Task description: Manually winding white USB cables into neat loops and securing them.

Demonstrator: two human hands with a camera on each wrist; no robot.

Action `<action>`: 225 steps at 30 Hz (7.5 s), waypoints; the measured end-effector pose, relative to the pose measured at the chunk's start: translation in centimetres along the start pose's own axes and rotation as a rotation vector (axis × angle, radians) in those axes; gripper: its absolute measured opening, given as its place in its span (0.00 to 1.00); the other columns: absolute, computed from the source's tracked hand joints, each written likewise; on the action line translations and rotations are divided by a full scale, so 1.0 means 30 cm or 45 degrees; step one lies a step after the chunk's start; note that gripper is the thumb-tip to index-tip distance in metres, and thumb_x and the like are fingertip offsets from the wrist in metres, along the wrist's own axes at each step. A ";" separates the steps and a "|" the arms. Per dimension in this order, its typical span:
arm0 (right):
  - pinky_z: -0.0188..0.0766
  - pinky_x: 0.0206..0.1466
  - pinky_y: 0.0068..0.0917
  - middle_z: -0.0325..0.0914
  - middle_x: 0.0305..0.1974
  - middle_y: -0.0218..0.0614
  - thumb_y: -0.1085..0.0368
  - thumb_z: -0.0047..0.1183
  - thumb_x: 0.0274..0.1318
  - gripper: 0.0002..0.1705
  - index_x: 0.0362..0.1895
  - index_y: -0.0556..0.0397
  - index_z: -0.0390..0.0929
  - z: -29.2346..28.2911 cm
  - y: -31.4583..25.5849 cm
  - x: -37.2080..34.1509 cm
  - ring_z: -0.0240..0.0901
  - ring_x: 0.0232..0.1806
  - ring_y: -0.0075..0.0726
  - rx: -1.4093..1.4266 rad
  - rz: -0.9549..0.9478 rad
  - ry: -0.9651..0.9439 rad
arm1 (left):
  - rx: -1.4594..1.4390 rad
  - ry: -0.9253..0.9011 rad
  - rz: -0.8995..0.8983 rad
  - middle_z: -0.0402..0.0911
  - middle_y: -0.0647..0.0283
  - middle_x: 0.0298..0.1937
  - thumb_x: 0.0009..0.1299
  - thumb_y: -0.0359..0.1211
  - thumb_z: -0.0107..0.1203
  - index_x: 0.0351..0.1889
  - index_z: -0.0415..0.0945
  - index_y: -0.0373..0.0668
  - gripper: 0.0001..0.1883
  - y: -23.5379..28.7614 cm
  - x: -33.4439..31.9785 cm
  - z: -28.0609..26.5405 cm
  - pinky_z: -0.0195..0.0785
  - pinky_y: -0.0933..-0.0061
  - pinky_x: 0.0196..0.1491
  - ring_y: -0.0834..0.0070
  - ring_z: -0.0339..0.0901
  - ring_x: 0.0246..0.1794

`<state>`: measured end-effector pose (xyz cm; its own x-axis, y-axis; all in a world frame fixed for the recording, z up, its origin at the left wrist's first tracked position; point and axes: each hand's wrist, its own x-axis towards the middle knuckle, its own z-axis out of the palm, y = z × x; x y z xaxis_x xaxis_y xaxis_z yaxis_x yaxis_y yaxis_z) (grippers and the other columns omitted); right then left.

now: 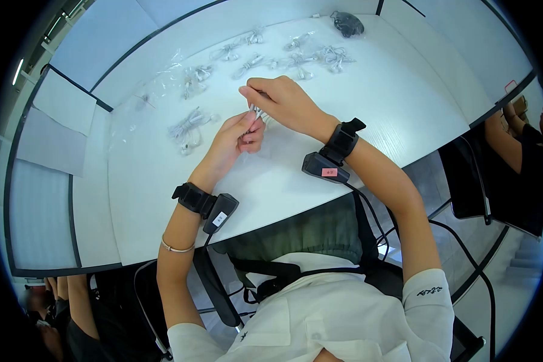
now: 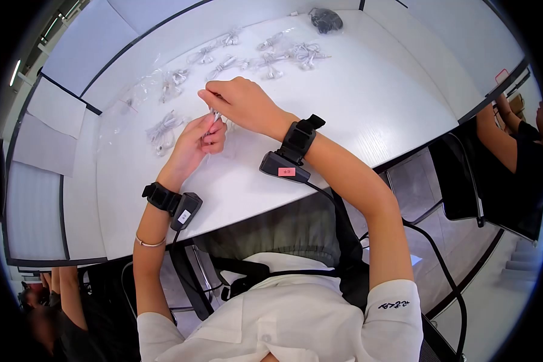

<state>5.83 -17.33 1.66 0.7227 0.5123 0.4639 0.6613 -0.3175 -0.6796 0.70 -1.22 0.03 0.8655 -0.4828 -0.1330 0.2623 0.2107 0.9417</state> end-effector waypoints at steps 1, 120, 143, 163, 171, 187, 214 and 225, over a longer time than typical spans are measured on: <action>0.57 0.21 0.36 0.66 0.13 0.41 0.54 0.43 0.60 0.18 0.24 0.54 0.70 0.000 -0.003 -0.002 0.61 0.15 0.44 -0.082 -0.038 0.016 | -0.015 -0.012 -0.011 0.51 0.73 0.21 0.72 0.45 0.40 0.24 0.56 0.46 0.17 -0.002 0.001 0.000 0.41 0.83 0.23 0.84 0.48 0.18; 0.68 0.31 0.38 0.72 0.22 0.41 0.61 0.50 0.50 0.13 0.31 0.59 0.67 0.067 0.037 -0.059 0.73 0.26 0.47 -0.744 -0.311 -0.341 | 1.001 0.496 0.113 0.63 0.73 0.15 0.72 0.46 0.40 0.20 0.69 0.38 0.24 0.003 -0.005 -0.067 0.53 0.85 0.20 0.88 0.59 0.15; 0.68 0.28 0.35 0.71 0.22 0.37 0.61 0.51 0.49 0.12 0.31 0.56 0.66 0.060 0.029 -0.046 0.73 0.24 0.43 -0.901 -0.351 -0.246 | 0.537 0.407 -0.060 0.54 0.77 0.15 0.69 0.55 0.41 0.16 0.57 0.48 0.26 0.018 -0.006 -0.048 0.41 0.83 0.17 0.89 0.46 0.14; 0.66 0.27 0.37 0.73 0.21 0.38 0.59 0.49 0.51 0.12 0.31 0.54 0.68 0.053 0.053 -0.051 0.72 0.23 0.45 -0.792 -0.283 -0.251 | 0.919 0.346 0.133 0.57 0.74 0.18 0.72 0.49 0.40 0.23 0.64 0.39 0.23 0.005 -0.018 -0.036 0.50 0.80 0.24 0.84 0.52 0.20; 0.66 0.29 0.40 0.73 0.21 0.41 0.60 0.48 0.51 0.11 0.30 0.54 0.68 0.044 0.045 -0.046 0.72 0.25 0.47 -0.705 -0.180 -0.329 | 0.663 0.346 -0.031 0.55 0.76 0.19 0.73 0.49 0.38 0.27 0.66 0.41 0.22 0.003 -0.014 -0.043 0.47 0.85 0.20 0.88 0.50 0.19; 0.62 0.31 0.24 0.72 0.21 0.31 0.56 0.49 0.56 0.15 0.38 0.55 0.74 -0.021 0.100 -0.007 0.65 0.24 0.27 0.202 0.143 -0.298 | 0.937 0.617 0.294 0.55 0.73 0.17 0.73 0.48 0.37 0.24 0.64 0.40 0.23 0.006 -0.011 -0.115 0.47 0.80 0.22 0.85 0.50 0.18; 0.54 0.26 0.17 0.61 0.19 0.21 0.55 0.41 0.61 0.17 0.26 0.52 0.71 -0.058 0.035 -0.005 0.54 0.21 0.17 0.632 0.421 -0.831 | 0.171 0.055 0.064 0.50 0.76 0.16 0.72 0.49 0.40 0.19 0.53 0.48 0.23 0.073 -0.049 -0.032 0.36 0.82 0.17 0.87 0.43 0.14; 0.50 0.25 0.18 0.57 0.18 0.21 0.54 0.41 0.60 0.20 0.19 0.51 0.65 -0.082 0.055 -0.001 0.50 0.21 0.17 0.564 0.340 -0.806 | 0.904 -0.052 -0.209 0.53 0.76 0.17 0.71 0.47 0.42 0.18 0.60 0.44 0.22 0.061 -0.057 -0.004 0.44 0.80 0.22 0.85 0.48 0.18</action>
<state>7.40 -19.83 1.92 0.5064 0.8599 -0.0641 0.2465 -0.2156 -0.9449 -0.24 0.10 1.95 0.8186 -0.4952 -0.2909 0.0352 -0.4623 0.8860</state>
